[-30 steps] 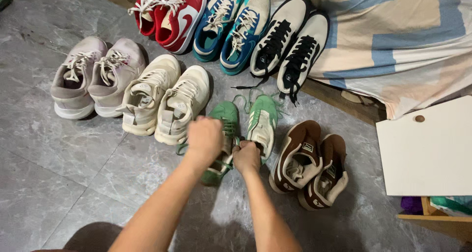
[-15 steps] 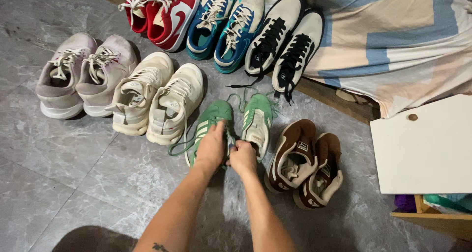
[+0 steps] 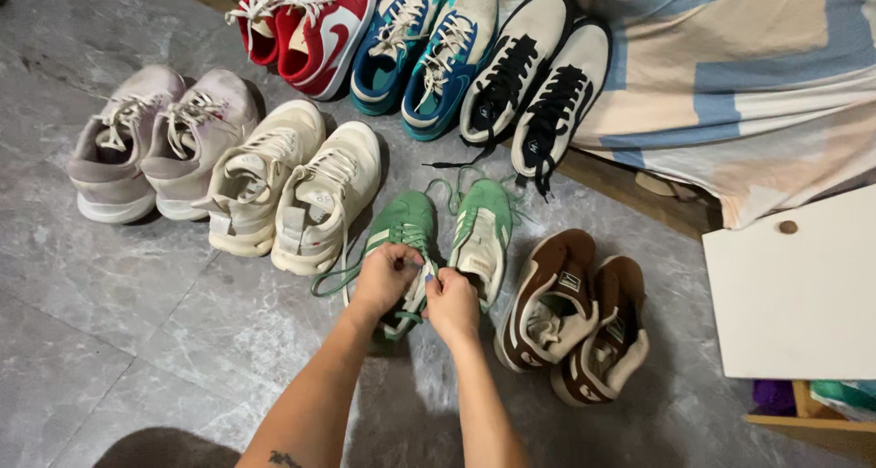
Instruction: The person unlaces a pair of brown sneakers and then proceeds to lace a pair of green sneakers. The shoes are arranged on a tiled floor next to a bed.
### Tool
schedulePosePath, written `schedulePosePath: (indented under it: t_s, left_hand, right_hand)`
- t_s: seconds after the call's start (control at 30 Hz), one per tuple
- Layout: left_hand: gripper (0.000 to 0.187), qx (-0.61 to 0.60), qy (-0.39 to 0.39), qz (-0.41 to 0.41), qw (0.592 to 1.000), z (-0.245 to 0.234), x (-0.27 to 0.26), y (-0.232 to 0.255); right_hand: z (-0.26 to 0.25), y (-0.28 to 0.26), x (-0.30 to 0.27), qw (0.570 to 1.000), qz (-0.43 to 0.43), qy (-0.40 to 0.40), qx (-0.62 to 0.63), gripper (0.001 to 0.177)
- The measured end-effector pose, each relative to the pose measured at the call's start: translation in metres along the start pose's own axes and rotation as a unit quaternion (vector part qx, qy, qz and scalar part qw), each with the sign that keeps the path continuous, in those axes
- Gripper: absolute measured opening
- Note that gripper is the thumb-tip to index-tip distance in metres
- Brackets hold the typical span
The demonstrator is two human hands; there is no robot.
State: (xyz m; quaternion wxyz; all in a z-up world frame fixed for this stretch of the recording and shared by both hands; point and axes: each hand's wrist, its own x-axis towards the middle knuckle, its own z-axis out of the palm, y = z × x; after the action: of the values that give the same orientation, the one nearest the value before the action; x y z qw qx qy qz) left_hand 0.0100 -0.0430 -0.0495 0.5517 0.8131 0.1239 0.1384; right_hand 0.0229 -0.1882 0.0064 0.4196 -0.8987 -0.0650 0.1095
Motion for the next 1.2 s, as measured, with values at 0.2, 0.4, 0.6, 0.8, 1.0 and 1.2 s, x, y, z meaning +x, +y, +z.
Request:
schedulePosePath:
  t_s: [0.2, 0.4, 0.6, 0.8, 1.0, 1.2]
  left_hand:
    - [0.023, -0.004, 0.071, 0.017, 0.997, 0.000, -0.008, 0.021]
    - [0.015, 0.010, 0.117, 0.085, 0.989, -0.006, -0.016, 0.042]
    - [0.010, -0.012, 0.145, 0.005, 0.989, -0.001, -0.019, 0.031]
    - [0.011, -0.195, 0.225, -0.105, 0.949, 0.010, -0.009, 0.001]
    - [0.025, -0.017, 0.119, 0.028, 0.992, -0.011, -0.004, 0.031]
    - [0.020, 0.284, -0.054, 0.064, 0.955, -0.040, -0.009, 0.084]
  right_hand:
    - [-0.004, -0.001, 0.004, 1.000, 0.016, -0.023, 0.013, 0.027]
    - [-0.003, -0.002, 0.005, 0.999, 0.026, -0.030, 0.010, 0.028]
    - [0.000, -0.008, 0.002, 0.999, 0.033, -0.016, -0.023, 0.022]
    - [-0.005, -0.025, -0.003, 0.998, 0.042, 0.006, -0.041, 0.037]
    - [-0.003, -0.028, -0.008, 0.995, 0.046, -0.003, -0.084, 0.036]
    - [0.006, -0.009, -0.001, 0.996, 0.008, 0.024, -0.087, 0.032]
